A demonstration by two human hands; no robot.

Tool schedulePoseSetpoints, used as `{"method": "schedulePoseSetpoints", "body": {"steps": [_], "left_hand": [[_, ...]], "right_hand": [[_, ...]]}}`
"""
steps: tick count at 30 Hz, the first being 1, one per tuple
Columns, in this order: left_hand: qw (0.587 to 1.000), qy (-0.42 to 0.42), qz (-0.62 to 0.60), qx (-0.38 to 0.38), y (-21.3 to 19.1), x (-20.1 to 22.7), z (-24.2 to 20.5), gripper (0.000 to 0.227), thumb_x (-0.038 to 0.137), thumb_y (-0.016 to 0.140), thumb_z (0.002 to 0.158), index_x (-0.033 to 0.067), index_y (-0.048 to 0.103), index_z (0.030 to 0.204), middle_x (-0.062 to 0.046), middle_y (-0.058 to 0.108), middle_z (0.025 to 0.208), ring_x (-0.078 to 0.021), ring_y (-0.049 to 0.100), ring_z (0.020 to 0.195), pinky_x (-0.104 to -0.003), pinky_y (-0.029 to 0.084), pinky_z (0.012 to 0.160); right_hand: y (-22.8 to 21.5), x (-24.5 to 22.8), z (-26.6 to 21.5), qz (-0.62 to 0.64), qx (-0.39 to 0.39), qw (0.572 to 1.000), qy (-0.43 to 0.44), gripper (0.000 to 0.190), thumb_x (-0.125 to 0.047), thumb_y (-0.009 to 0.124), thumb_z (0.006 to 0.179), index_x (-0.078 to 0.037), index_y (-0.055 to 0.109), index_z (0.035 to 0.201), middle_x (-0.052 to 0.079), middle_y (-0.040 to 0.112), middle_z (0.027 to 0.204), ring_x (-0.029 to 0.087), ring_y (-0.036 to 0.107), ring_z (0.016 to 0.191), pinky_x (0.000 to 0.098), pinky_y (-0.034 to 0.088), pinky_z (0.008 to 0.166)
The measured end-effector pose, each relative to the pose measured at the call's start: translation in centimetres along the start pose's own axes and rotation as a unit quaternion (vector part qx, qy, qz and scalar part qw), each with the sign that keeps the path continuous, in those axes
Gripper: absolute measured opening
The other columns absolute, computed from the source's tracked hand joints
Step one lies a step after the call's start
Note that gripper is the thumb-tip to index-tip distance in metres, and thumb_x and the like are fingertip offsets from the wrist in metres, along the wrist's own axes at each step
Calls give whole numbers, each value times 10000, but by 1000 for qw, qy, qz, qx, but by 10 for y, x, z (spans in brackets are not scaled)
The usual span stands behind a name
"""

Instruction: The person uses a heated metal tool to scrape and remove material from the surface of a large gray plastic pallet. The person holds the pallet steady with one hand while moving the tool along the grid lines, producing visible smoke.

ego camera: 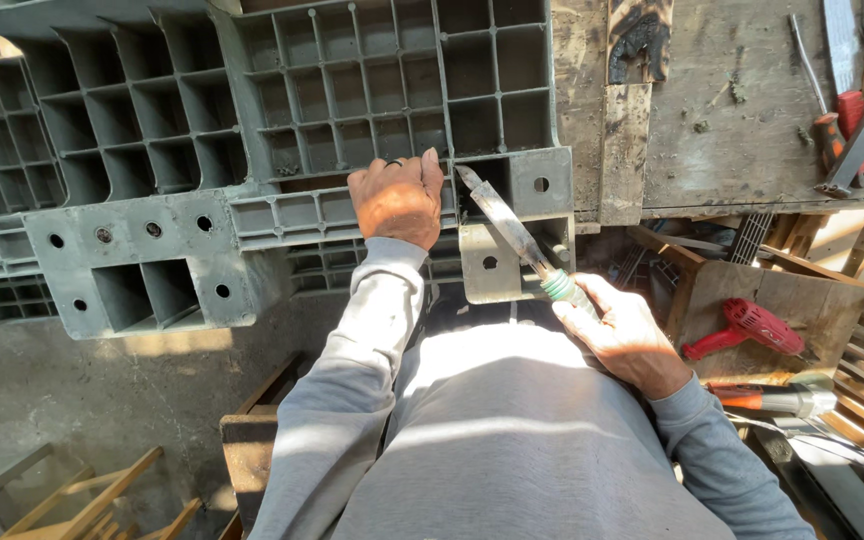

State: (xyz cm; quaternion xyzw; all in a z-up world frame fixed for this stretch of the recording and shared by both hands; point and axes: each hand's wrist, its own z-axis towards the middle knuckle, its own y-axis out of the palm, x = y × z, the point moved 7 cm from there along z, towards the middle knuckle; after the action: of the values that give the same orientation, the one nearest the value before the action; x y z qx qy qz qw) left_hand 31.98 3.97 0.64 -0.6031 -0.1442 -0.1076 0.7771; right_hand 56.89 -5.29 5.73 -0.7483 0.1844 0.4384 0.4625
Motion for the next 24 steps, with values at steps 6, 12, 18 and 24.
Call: {"method": "schedulePoseSetpoints", "body": {"steps": [6, 12, 18, 24], "left_hand": [[999, -18, 13, -23, 4, -2, -1, 480, 296, 568, 1047, 108, 660, 615, -64, 636, 593, -295, 573, 668, -459, 434, 802], [1000, -8, 21, -17, 3, 0, -1, 494, 300, 547, 1057, 121, 639, 606, -47, 600, 571, -283, 553, 657, -455, 431, 804], [1000, -20, 2, -13, 2, -1, -2, 504, 300, 557, 1059, 109, 631, 599, -46, 583, 554, -269, 537, 644, -445, 425, 807], [1000, -23, 0, -14, 4, -3, -1, 495, 309, 556, 1061, 118, 628, 609, -35, 576, 555, -264, 537, 656, -438, 424, 811]], "right_hand": [[7, 24, -3, 98, -29, 981, 164, 356, -205, 682, 916, -3, 641, 1207, 88, 689, 731, 134, 647, 603, 284, 536, 546], [7, 25, -2, 117, -48, 978, 167, 382, -240, 664, 921, -15, 626, 1227, 51, 684, 722, 105, 638, 591, 286, 530, 529], [13, 46, -10, 169, -54, 942, 283, 382, -216, 668, 923, -26, 663, 1255, 62, 701, 823, 114, 612, 705, 277, 511, 620], [16, 52, -21, 203, -31, 940, 274, 389, -182, 668, 914, -13, 663, 1265, 83, 734, 982, 123, 635, 839, 267, 531, 740]]}}
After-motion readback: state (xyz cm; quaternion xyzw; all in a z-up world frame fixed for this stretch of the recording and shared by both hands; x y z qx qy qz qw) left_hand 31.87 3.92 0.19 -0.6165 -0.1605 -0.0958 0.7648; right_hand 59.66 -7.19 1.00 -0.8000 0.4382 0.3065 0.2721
